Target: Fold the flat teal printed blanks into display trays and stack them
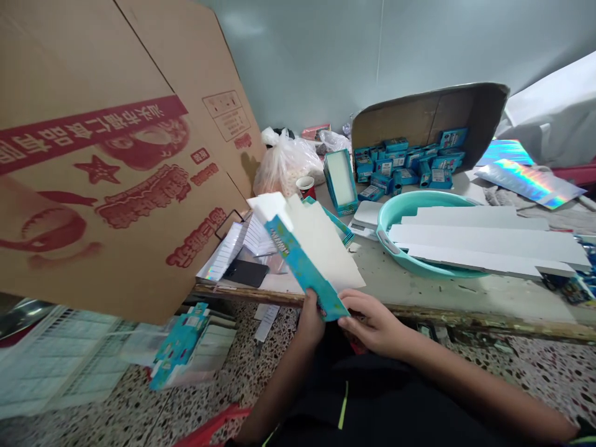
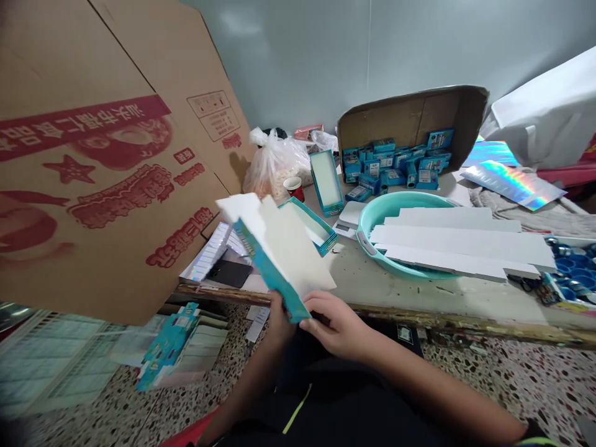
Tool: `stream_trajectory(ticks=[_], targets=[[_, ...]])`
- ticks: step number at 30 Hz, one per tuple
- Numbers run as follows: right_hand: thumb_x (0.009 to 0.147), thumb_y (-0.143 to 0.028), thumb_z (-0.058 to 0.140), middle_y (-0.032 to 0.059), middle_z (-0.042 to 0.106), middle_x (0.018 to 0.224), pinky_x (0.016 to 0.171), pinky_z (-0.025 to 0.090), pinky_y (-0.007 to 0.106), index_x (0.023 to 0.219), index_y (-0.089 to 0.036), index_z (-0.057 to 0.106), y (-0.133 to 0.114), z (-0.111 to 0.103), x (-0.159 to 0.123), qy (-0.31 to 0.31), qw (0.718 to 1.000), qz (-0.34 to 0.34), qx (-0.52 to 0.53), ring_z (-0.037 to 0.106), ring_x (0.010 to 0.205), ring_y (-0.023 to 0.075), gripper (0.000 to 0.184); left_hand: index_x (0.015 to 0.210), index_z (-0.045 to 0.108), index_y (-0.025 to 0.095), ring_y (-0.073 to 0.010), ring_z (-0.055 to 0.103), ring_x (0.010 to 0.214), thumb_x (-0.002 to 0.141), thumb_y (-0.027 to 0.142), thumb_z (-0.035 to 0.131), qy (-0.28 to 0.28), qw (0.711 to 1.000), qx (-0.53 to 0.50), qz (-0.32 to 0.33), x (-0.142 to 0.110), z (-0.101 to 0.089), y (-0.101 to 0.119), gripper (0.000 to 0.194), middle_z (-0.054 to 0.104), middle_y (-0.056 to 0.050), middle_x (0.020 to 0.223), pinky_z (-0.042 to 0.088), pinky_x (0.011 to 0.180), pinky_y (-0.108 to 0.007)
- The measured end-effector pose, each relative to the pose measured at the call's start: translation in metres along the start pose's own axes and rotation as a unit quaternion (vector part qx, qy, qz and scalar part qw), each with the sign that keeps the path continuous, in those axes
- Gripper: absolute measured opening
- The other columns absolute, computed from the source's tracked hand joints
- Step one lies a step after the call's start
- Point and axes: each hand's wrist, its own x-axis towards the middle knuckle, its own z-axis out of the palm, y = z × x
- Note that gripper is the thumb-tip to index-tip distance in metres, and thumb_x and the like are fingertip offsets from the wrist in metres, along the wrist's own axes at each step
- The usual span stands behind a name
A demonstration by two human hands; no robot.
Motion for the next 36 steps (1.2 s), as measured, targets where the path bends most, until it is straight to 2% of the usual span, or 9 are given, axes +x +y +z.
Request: stream_trajectory(ticks=[3,6,9,12,17,22,28,31,36], targets=[[0.103,-0.026,0.045,0.0068,0.065,0.089,0.082,0.05,0.033,0.085,-0.02,0.059,0.016,-0.001,-0.008,0.058,0.99,0.064,-0.111,0.061,0.09,0.0216,0.023,0.159,0.028,0.021,-0.0273,0.055,0.136,0.096,0.061,0.054,0.089,0.984,0.103,0.115,0.011,0.001,0.009,0.079,0.05,-0.019,0.152,0.048,0.111,-0.046],[0.101,-0.02,0.044,0.0078,0.066,0.089,0.087,0.048,0.038,0.085,-0.02,0.06,0.03,-0.018,-0.018,0.03,0.967,0.121,-0.22,0.061,0.09,0.0242,0.022,0.164,0.01,0.026,-0.0335,0.028,0.155,0.089,0.044,0.072,0.127,0.869,0.305,0.369,0.022,-0.015,0.02,0.099,0.028,-0.02,0.166,0.03,0.123,-0.055],[0.1,-0.016,0.043,0.0064,0.067,0.088,0.089,0.047,0.038,0.084,-0.02,0.061,0.041,-0.045,-0.032,-0.054,0.946,0.143,-0.285,0.062,0.087,0.0227,0.025,0.156,0.037,0.032,-0.037,0.031,0.153,0.089,0.041,0.073,-0.054,0.715,0.505,0.48,0.035,-0.032,0.027,0.076,0.044,-0.015,0.157,0.018,0.124,-0.061],[0.097,-0.011,0.045,0.0053,0.067,0.086,0.095,0.044,0.039,0.085,-0.02,0.064,0.054,-0.065,-0.045,-0.116,0.917,0.15,-0.352,0.064,0.089,0.0225,0.024,0.137,0.058,0.026,-0.0333,0.054,0.131,0.091,0.05,0.068,-0.231,0.659,0.592,0.402,0.048,-0.029,0.025,0.053,0.065,-0.013,0.133,0.029,0.118,-0.055],[0.084,0.004,0.046,0.0103,0.068,0.123,0.107,0.036,0.046,0.131,-0.02,0.062,0.076,-0.051,-0.049,-0.084,0.867,0.143,-0.47,0.062,0.114,0.0274,0.055,0.107,0.064,0.017,-0.0295,0.062,0.104,0.089,0.059,0.067,-0.296,0.637,0.644,0.303,0.067,0.006,0.011,0.047,0.068,-0.012,0.107,0.044,0.09,-0.041],[0.095,-0.015,0.056,0.0135,0.067,0.121,0.103,0.037,0.048,0.146,-0.018,0.053,0.084,-0.012,-0.039,-0.041,0.843,0.143,-0.517,0.062,0.111,0.0306,0.051,0.107,0.061,0.016,-0.0287,0.065,0.104,0.087,0.051,0.073,-0.323,0.652,0.637,0.255,0.079,0.026,0.002,0.041,0.069,-0.011,0.107,0.045,0.086,-0.038],[0.096,-0.016,0.057,0.0128,0.065,0.117,0.094,0.041,0.04,0.137,-0.02,0.062,0.1,-0.015,-0.027,-0.061,0.86,0.202,-0.464,0.064,0.102,0.0287,0.041,0.113,0.061,0.015,-0.0259,0.067,0.096,0.086,0.05,0.075,-0.335,0.651,0.634,0.249,0.084,0.023,-0.006,0.046,0.07,-0.009,0.103,0.048,0.076,-0.033],[0.095,-0.017,0.058,0.0141,0.061,0.126,0.097,0.042,0.04,0.137,-0.021,0.063,0.112,-0.018,-0.027,-0.046,0.877,0.202,-0.434,0.059,0.111,0.0307,0.043,0.117,0.061,0.018,-0.0265,0.063,0.107,0.087,0.052,0.074,-0.319,0.651,0.631,0.278,0.081,0.018,-0.01,0.048,0.067,-0.01,0.114,0.048,0.086,-0.035],[0.098,-0.014,0.051,0.0135,0.066,0.113,0.092,0.043,0.038,0.119,-0.02,0.072,0.119,-0.009,-0.028,-0.073,0.872,0.196,-0.442,0.059,0.105,0.0298,0.032,0.102,0.067,0.019,-0.0256,0.057,0.109,0.095,0.043,0.065,-0.305,0.627,0.631,0.34,0.079,0.014,-0.022,0.025,0.065,-0.01,0.113,0.044,0.091,-0.037]])
